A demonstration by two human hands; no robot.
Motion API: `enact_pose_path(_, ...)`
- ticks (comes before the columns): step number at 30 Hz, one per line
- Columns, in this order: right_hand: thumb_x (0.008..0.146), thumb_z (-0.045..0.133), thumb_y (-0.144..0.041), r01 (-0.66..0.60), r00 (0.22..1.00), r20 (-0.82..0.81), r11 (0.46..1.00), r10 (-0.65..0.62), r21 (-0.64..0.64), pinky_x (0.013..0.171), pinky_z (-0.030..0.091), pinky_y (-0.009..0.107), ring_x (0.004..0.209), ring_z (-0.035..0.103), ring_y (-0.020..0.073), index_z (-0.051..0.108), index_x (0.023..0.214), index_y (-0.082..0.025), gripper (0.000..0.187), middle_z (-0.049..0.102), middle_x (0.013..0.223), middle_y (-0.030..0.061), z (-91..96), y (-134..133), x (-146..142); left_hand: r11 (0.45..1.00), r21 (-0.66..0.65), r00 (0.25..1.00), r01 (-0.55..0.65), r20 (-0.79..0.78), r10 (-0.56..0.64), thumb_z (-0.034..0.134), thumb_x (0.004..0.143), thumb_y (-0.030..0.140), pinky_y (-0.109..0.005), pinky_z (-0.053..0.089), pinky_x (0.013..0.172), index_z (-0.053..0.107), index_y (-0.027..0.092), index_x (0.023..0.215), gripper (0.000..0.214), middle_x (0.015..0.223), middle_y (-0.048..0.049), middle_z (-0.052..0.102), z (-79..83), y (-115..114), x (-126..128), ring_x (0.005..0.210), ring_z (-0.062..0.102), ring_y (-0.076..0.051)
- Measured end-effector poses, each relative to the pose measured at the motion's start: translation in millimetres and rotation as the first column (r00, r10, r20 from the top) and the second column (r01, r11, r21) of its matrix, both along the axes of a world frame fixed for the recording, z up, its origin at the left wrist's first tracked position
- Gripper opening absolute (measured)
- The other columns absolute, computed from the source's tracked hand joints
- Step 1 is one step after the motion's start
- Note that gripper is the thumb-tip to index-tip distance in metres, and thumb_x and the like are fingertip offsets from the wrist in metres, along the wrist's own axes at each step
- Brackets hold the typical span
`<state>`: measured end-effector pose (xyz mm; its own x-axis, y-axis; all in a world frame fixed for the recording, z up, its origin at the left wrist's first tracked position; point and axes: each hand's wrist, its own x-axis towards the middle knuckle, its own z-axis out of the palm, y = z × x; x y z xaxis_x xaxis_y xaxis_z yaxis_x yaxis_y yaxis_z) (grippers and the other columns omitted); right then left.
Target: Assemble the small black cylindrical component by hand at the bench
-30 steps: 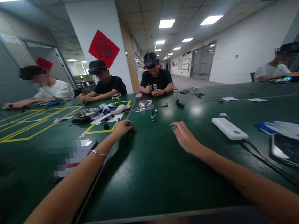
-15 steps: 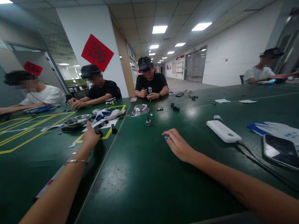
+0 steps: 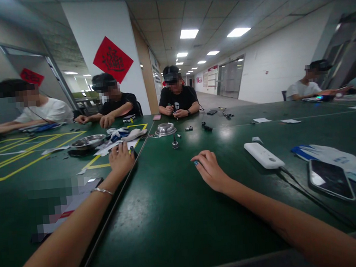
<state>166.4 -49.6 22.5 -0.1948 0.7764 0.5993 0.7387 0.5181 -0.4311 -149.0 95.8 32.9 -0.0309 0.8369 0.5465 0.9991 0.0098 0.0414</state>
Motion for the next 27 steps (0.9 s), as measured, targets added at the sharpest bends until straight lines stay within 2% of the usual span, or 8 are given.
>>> enact_pose_path(3, 0.091, 0.038, -0.024, -0.007, 1.0, 0.012, 1.0, 0.007, -0.004, 0.09, 0.04, 0.042, 0.1, 0.043, 0.0234, 0.058, 0.107, -0.023, 0.025, 0.045, 0.102, 0.0092, -0.4, 0.8, 0.3, 0.999, 0.014, 0.996, 0.049, -0.076, -0.048, 0.036, 0.086, 0.027, -0.047, 0.024, 0.104, 0.032, 0.008, 0.136, 0.054, 0.143, -0.0157, 0.034, -9.0, 9.2, -0.7, 0.132, 0.024, -0.034)
enact_pose_path(5, 0.091, 0.039, -0.024, -0.013, 1.0, 0.015, 1.0, 0.013, -0.011, 0.09, 0.04, 0.042, 0.101, 0.042, 0.0237, 0.058, 0.107, -0.021, 0.025, 0.044, 0.103, 0.0098, -0.2, 0.8, 0.1, 0.998, -0.009, 0.995, 0.058, -0.083, -0.058, 0.036, 0.086, 0.026, -0.046, 0.026, 0.103, 0.04, 0.007, 0.131, 0.049, 0.138, -0.0171, 0.041, -9.8, 14.2, -1.4, 0.131, 0.026, -0.034)
enact_pose_path(10, 0.091, 0.04, -0.023, -0.041, 0.998, 0.039, 0.998, 0.043, -0.041, 0.09, 0.039, 0.044, 0.102, 0.042, 0.024, 0.058, 0.108, -0.022, 0.025, 0.044, 0.103, 0.0094, 0.5, -1.6, -2.2, 0.983, -0.15, 0.994, 0.105, -0.018, -0.108, 0.027, 0.088, 0.018, -0.038, 0.037, 0.094, 0.046, 0.001, 0.117, 0.039, 0.114, -0.0234, 0.057, -4.1, 16.5, 3.5, 0.112, 0.05, -0.03)
enact_pose_path(14, 0.09, 0.042, -0.024, -0.077, 0.994, 0.072, 0.989, 0.087, -0.126, 0.091, 0.039, 0.043, 0.103, 0.041, 0.0236, 0.058, 0.107, -0.02, 0.024, 0.043, 0.106, 0.0101, -0.1, -4.9, -3.7, 0.968, -0.2, 0.988, 0.149, -0.003, -0.152, 0.028, 0.086, 0.011, -0.033, 0.042, 0.089, 0.042, 0.005, 0.121, 0.038, 0.117, -0.0193, 0.056, -3.7, 9.7, 7.0, 0.108, 0.055, -0.025)
enact_pose_path(17, 0.09, 0.043, -0.025, -0.098, 0.99, 0.085, 0.981, 0.113, -0.166, 0.091, 0.04, 0.043, 0.104, 0.041, 0.0234, 0.058, 0.108, -0.02, 0.023, 0.042, 0.108, 0.01, -0.5, -6.9, -3.6, 0.966, -0.222, 0.99, 0.137, 0.0, -0.14, 0.029, 0.084, 0.008, -0.035, 0.044, 0.085, 0.043, 0.008, 0.12, 0.039, 0.121, -0.0182, 0.054, -3.5, 1.6, 5.5, 0.106, 0.056, -0.027)
enact_pose_path(21, 0.087, 0.048, -0.021, -0.087, 0.989, 0.108, 0.985, 0.105, -0.152, 0.093, 0.039, 0.044, 0.105, 0.04, 0.0237, 0.058, 0.108, -0.018, 0.024, 0.04, 0.109, 0.0107, -1.0, -7.3, -1.9, 0.946, -0.291, 0.989, 0.139, -0.008, -0.148, 0.03, 0.088, 0.015, -0.036, 0.046, 0.08, 0.046, 0.013, 0.117, 0.034, 0.12, -0.0142, 0.056, -0.6, -11.0, 8.2, 0.1, 0.059, -0.027)
enact_pose_path(25, 0.085, 0.049, -0.019, -0.073, 0.987, 0.132, 0.988, 0.091, -0.139, 0.094, 0.038, 0.043, 0.106, 0.04, 0.0238, 0.058, 0.108, -0.018, 0.025, 0.04, 0.109, 0.0106, -2.3, -5.9, 0.0, 0.933, -0.318, 0.977, 0.172, -0.064, -0.202, 0.035, 0.087, 0.017, -0.034, 0.044, 0.086, 0.05, 0.014, 0.114, 0.031, 0.113, -0.012, 0.06, -1.1, -21.3, 30.6, 0.104, 0.056, -0.024)
enact_pose_path(27, 0.085, 0.05, -0.02, -0.068, 0.986, 0.14, 0.988, 0.087, -0.136, 0.093, 0.038, 0.044, 0.106, 0.04, 0.0239, 0.058, 0.108, -0.019, 0.024, 0.04, 0.109, 0.0102, -3.2, -5.2, 0.8, 0.929, -0.322, 0.973, 0.18, -0.082, -0.217, 0.037, 0.086, 0.019, -0.037, 0.044, 0.086, 0.053, 0.015, 0.111, 0.029, 0.112, -0.0122, 0.06, -3.1, -26.4, 46.9, 0.106, 0.055, -0.027)
